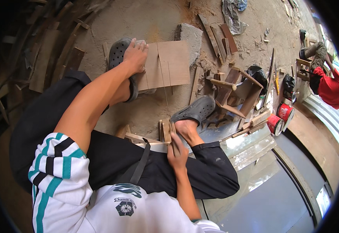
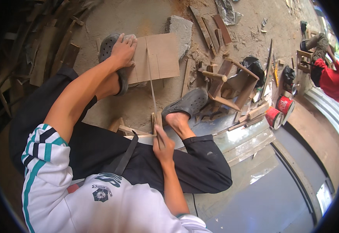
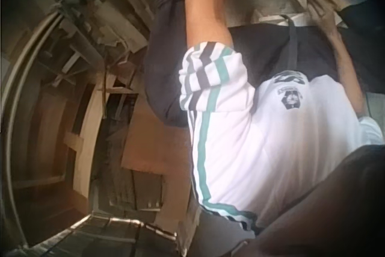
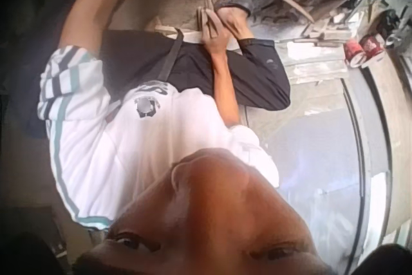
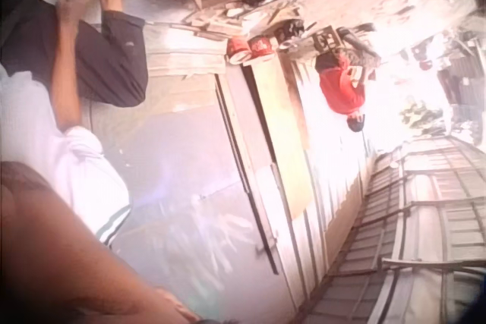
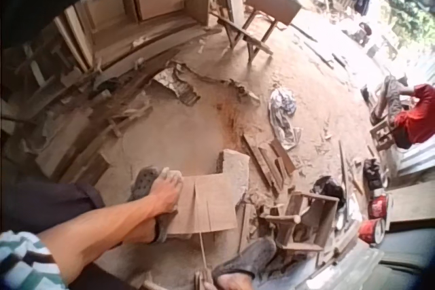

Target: The person sits on the floor and uses a hand saw to cut a small rectangular piece of wood. They hold the wood with their left hand and saw with their right hand, making several cuts along a marked line.

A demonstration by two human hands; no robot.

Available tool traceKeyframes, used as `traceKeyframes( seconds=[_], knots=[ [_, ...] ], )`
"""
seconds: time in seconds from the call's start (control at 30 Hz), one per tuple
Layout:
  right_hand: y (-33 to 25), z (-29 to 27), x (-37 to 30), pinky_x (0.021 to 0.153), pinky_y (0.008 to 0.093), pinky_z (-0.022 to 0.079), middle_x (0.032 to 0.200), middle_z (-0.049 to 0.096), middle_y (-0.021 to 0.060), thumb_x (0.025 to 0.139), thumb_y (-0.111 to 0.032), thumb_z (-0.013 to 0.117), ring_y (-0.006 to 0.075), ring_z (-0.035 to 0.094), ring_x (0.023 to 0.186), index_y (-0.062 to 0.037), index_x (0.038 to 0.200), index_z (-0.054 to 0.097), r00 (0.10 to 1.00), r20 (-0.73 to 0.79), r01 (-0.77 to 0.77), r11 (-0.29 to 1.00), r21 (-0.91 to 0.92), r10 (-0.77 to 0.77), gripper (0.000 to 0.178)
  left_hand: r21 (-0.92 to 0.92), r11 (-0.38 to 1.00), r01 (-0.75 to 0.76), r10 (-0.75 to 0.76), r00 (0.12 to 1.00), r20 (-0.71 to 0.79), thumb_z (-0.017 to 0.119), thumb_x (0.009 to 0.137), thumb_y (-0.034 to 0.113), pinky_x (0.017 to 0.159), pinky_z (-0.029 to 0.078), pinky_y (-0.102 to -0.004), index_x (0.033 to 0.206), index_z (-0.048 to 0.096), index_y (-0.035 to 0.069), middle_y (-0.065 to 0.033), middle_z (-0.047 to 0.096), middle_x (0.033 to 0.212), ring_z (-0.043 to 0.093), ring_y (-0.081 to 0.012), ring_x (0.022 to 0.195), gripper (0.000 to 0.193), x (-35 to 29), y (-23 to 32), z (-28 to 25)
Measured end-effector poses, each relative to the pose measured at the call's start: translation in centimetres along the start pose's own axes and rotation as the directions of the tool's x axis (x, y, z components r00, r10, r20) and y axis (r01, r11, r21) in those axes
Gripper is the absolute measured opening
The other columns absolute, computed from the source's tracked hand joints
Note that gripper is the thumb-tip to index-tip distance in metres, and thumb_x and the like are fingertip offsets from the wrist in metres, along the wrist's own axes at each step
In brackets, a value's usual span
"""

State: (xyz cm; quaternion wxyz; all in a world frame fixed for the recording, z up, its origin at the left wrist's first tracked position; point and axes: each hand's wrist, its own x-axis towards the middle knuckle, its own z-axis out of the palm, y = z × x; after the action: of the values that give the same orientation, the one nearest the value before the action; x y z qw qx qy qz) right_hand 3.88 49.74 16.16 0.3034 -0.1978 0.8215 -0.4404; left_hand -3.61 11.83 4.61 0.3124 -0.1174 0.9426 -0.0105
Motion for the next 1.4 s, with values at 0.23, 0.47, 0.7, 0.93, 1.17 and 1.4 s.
traceKeyframes(
  seconds=[0.23, 0.47, 0.7, 0.93, 1.17, 1.4],
  knots=[
    [0.0, 5.7, 16.7, 0.105, 0.0346, 0.046, 0.131, 0.065, 0.0191, 0.085, 0.005, 0.059, 0.0305, 0.061, 0.125, -0.0008, 0.128, 0.064, 0.992, -0.117, 0.073, 0.971, 0.226, -0.048, 0.043, -0.001, 1.000, -0.024, 0.024, 1.000, -0.012, 0.079, 0.073, 0.055, 0.125, 0.012, -0.0495, 0.155, 0.030, 0.000, -0.0198, 0.035, 0.159, 0.034, -0.0277, 0.148, 0.110, 0.7, 1.0, -1.2],
    [-2.4, 0.2, -0.5, 0.100, 0.0365, 0.050, 0.120, 0.068, 0.0269, 0.083, 0.012, 0.055, 0.0334, 0.066, 0.118, 0.0010, 0.127, 0.063, 0.999, -0.044, 0.016, 0.999, -0.045, -0.018, 0.047, -0.003, 1.000, 0.022, -0.022, 0.999, 0.026, 0.080, 0.073, 0.054, 0.125, 0.012, -0.0504, 0.154, 0.030, -0.001, -0.0198, 0.035, 0.159, 0.035, -0.0277, 0.147, 0.110, -0.7, 0.3, -0.6],
    [-1.3, 4.8, 14.6, 0.105, 0.0354, 0.045, 0.129, 0.065, 0.0221, 0.087, 0.002, 0.057, 0.0311, 0.061, 0.124, 0.0013, 0.129, 0.061, 0.989, -0.101, 0.115, 0.993, 0.039, -0.110, 0.043, 0.036, 0.999, -0.019, 0.020, 0.999, -0.029, 0.080, 0.073, 0.055, 0.124, 0.012, -0.0505, 0.154, 0.030, -0.001, -0.0201, 0.035, 0.159, 0.037, -0.0286, 0.146, 0.111, 0.6, 1.0, -1.0],
    [-3.2, 0.8, 1.4, 0.103, 0.0330, 0.044, 0.119, 0.067, 0.0221, 0.081, 0.012, 0.053, 0.0283, 0.064, 0.119, 0.0085, 0.126, 0.061, 0.999, -0.041, 0.012, 1.000, -0.011, -0.013, 0.045, 0.025, 0.999, 0.033, -0.034, 0.999, 0.019, 0.079, 0.074, 0.055, 0.125, 0.012, -0.0500, 0.154, 0.031, -0.001, -0.0197, 0.035, 0.159, 0.036, -0.0285, 0.147, 0.109, -0.9, 0.1, -0.4],
    [-0.6, 4.6, 14.2, 0.104, 0.0353, 0.047, 0.129, 0.066, 0.0201, 0.087, 0.004, 0.058, 0.0305, 0.063, 0.123, -0.0010, 0.131, 0.061, 0.988, -0.100, 0.124, 0.989, 0.082, -0.115, 0.045, 0.027, 0.999, -0.019, 0.019, 1.000, -0.021, 0.079, 0.074, 0.055, 0.124, 0.012, -0.0510, 0.154, 0.031, -0.001, -0.0204, 0.035, 0.159, 0.035, -0.0290, 0.147, 0.109, 0.5, 1.2, -0.7],
    [-2.5, 1.2, 1.2, 0.103, 0.0367, 0.048, 0.123, 0.068, 0.0241, 0.085, 0.010, 0.057, 0.0286, 0.066, 0.118, 0.0052, 0.126, 0.062, 0.997, -0.081, 0.023, 0.999, 0.035, -0.020, 0.041, 0.056, 0.998, 0.020, -0.022, 0.999, 0.032, 0.079, 0.074, 0.057, 0.124, 0.011, -0.0511, 0.155, 0.031, 0.002, -0.0182, 0.033, 0.161, 0.031, -0.0280, 0.150, 0.110, 0.0, 0.5, -0.8]
  ],
)
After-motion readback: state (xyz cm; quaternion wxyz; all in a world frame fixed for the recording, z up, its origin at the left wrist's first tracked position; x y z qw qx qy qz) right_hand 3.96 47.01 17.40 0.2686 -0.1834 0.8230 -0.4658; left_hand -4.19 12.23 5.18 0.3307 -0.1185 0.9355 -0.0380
